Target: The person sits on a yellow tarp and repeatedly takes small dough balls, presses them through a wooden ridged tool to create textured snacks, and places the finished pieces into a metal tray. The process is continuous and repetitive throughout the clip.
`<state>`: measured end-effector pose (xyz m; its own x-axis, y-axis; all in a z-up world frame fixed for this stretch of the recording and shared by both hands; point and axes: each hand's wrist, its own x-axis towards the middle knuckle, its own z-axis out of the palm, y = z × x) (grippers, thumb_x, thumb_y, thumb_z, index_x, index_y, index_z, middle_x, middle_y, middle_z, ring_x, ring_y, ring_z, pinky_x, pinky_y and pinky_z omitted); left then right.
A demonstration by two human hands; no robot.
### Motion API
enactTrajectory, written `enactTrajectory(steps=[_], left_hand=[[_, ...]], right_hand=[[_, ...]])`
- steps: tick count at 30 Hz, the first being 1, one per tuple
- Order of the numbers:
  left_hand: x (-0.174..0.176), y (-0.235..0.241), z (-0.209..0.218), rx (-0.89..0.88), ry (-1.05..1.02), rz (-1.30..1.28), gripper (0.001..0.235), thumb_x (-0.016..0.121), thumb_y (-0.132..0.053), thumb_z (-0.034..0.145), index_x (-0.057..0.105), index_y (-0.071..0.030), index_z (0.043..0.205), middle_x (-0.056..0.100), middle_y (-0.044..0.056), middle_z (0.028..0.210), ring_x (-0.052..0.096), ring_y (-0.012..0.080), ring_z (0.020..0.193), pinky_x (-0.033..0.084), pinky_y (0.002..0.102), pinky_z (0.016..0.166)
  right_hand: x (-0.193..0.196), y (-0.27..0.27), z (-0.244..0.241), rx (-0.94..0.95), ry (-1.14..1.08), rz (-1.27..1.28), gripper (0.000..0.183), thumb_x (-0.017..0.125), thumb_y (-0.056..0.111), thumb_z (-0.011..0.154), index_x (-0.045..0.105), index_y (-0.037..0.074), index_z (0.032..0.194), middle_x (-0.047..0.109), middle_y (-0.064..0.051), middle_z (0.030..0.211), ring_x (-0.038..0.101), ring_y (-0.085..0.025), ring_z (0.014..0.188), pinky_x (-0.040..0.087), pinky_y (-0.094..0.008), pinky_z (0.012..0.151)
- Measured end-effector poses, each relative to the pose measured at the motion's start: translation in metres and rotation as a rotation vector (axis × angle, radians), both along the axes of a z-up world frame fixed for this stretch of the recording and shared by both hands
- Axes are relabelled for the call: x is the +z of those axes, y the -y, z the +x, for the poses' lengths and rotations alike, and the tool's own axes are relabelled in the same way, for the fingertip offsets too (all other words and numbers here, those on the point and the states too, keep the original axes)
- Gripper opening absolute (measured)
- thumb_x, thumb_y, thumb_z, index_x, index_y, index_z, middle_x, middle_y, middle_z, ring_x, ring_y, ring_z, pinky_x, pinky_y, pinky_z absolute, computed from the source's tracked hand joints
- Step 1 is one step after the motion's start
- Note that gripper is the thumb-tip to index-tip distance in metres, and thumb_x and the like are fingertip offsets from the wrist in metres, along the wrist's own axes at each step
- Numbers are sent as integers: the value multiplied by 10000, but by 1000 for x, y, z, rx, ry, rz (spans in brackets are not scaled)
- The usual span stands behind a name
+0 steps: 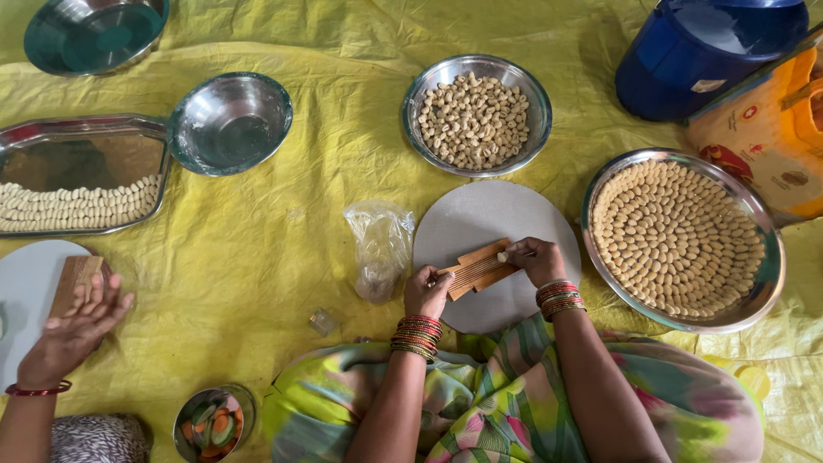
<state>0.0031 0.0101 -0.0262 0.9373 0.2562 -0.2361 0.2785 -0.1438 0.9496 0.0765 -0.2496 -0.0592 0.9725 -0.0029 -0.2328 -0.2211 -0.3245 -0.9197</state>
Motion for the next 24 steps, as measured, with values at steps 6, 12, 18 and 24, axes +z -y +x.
enactTrajectory(steps=[6,12,18,24], left_hand=[[-1,-3,0,-36,-87,99,280,773,-291,811,705,-21,834,702,77,719,676,178,649,539,337,636],[2,-5,-1,-38,-224,228,286,741,-348,843,713,-78,932,748,75,812,737,225,727,572,375,705],[0,-5,0,-43,-258,357,305,742,-371,864,719,-100,1003,758,78,896,733,259,837,573,402,793],[2,-6,-1,-37,-333,396,335,713,-380,906,686,-116,1110,745,107,1024,736,289,928,572,418,858]], right_hand=[[5,2,2,-89,-118,-66,92,824,63,841,773,11,898,736,-41,799,656,-95,694,584,-277,658],[-7,7,6,-109,-149,54,76,703,45,933,757,-8,927,744,-54,800,626,-122,635,551,-285,577],[15,-11,-9,-86,198,-313,143,668,81,926,779,79,1017,767,-97,887,718,-184,749,603,-348,685],[51,-42,-22,50,137,-511,331,902,260,729,738,85,957,752,-103,905,741,-223,832,594,-371,773]])
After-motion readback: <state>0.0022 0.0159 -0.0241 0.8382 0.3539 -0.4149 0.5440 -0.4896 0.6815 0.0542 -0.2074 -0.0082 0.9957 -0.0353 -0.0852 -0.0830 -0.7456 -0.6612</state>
